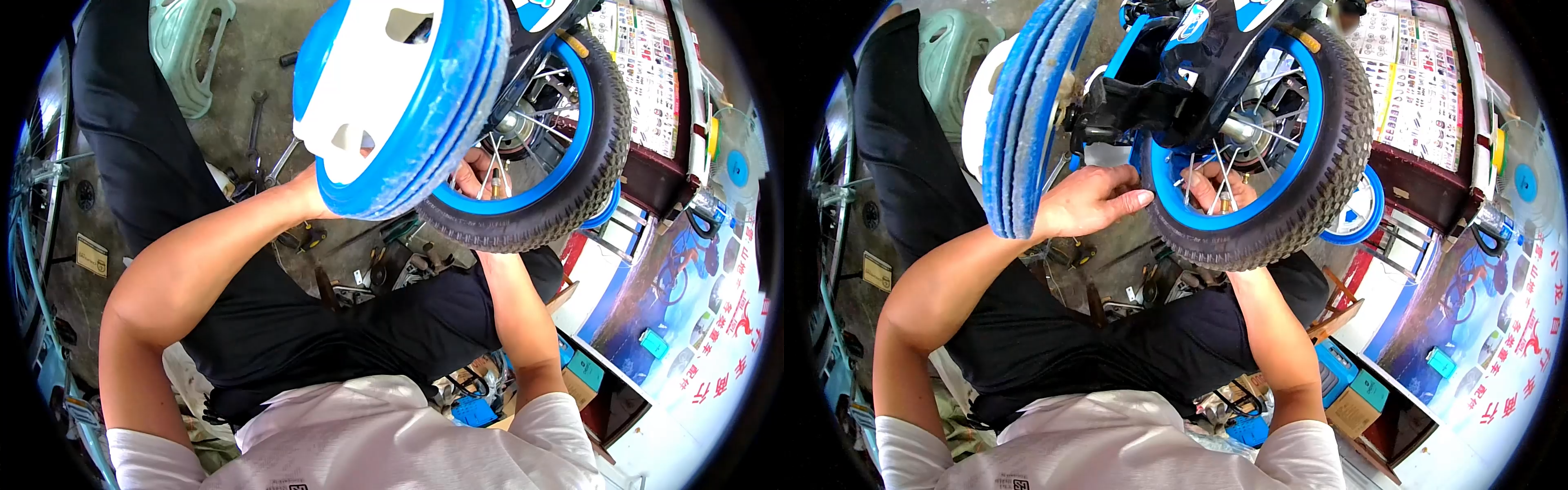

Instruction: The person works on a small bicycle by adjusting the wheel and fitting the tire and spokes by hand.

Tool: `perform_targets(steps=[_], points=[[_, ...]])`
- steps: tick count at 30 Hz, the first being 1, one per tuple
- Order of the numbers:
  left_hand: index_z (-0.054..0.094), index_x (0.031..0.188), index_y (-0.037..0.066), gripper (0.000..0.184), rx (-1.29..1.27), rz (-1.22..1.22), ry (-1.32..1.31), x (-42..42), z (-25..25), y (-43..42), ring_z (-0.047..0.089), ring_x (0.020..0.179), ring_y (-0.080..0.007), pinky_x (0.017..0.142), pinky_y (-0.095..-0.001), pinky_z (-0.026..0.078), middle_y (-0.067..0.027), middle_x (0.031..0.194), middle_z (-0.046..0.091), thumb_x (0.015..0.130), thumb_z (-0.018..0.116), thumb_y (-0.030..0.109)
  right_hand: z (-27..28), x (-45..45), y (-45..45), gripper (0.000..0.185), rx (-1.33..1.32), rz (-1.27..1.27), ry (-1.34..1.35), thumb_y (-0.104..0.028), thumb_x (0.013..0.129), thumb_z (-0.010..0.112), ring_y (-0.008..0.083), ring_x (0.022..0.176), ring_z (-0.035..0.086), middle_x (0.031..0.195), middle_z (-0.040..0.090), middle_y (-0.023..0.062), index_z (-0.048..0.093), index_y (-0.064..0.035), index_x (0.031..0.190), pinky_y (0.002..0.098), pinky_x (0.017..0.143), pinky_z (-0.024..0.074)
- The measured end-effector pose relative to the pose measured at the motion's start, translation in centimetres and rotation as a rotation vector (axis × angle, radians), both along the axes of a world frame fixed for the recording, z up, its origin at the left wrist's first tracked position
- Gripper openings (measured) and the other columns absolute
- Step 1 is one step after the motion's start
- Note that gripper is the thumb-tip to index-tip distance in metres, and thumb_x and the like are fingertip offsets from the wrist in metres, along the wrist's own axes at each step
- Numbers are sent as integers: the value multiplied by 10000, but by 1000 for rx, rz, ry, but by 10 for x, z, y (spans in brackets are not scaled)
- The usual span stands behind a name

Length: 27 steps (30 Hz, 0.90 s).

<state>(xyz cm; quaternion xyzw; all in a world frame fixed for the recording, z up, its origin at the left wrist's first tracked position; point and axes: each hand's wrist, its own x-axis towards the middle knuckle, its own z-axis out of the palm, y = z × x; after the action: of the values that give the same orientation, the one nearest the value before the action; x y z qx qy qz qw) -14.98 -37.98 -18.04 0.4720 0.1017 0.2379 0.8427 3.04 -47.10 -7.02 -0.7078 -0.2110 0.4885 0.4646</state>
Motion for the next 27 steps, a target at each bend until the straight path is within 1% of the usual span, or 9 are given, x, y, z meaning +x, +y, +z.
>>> perform_targets(steps=[2,3,8,11,14,17,21,24,27], points=[[643,1053,-17,525,-86,22,-136,3,-12,-5,684,830,-356,767,-439,515,-185,849,699,995,552,497,2,-2,0,112,-13,-25,-22,-160,931,741,39,621,569,757,641,-36,675,-72,911,199,553,424],[640,1049,-18,526,-16,1,-52,2,-15,-5,683,831,-355,765,-439,514,-186,850,698,995,552,498,2,-2,-1,112,-14,-18,-30,-161,932,740,38,628,569,765,643,-35,676,-71,912,198,556,426],[631,1018,-20,527,70,-16,14,3,-24,-6,679,828,-352,754,-437,511,-187,849,693,994,554,500,-3,6,-6,116,-8,40,-10,-167,956,710,43,651,578,787,653,-30,682,-56,939,191,579,441],[633,1011,-19,512,176,-42,110,-1,-21,-3,679,809,-330,744,-427,512,-173,833,692,993,567,489,-7,11,-9,196,-13,50,34,-225,969,693,61,704,594,861,660,1,669,-37,1016,191,617,456],[634,998,-16,482,43,-60,86,2,-24,-6,674,777,-292,724,-411,512,-151,806,686,990,589,464,-18,25,-15,290,8,121,97,-267,973,674,84,793,608,940,654,32,642,-13,1108,218,687,478],[627,972,-9,480,78,-54,60,2,-23,-6,672,767,-289,714,-408,511,-148,796,680,989,587,469,-27,28,-13,308,-20,166,-71,-236,962,661,104,876,620,1002,665,42,631,-9,1167,271,782,498],[623,961,-5,498,324,-95,191,0,-13,-2,676,767,-291,715,-413,517,-144,804,678,1013,531,481,-21,16,-2,198,-38,96,25,-130,975,661,74,806,660,996,724,17,678,-78,1164,223,692,515],[617,955,-6,500,162,-118,40,2,-15,-4,679,772,-285,731,-412,523,-141,824,682,1046,459,460,-21,17,-1,190,-17,138,47,-131,974,662,72,802,659,985,726,15,686,-72,1153,219,686,512],[609,945,-5,479,187,-134,89,2,-16,-4,679,769,-273,733,-411,526,-137,830,681,1068,419,417,-19,17,0,198,-46,161,37,-132,971,665,73,807,654,992,726,16,688,-66,1157,217,695,507]])
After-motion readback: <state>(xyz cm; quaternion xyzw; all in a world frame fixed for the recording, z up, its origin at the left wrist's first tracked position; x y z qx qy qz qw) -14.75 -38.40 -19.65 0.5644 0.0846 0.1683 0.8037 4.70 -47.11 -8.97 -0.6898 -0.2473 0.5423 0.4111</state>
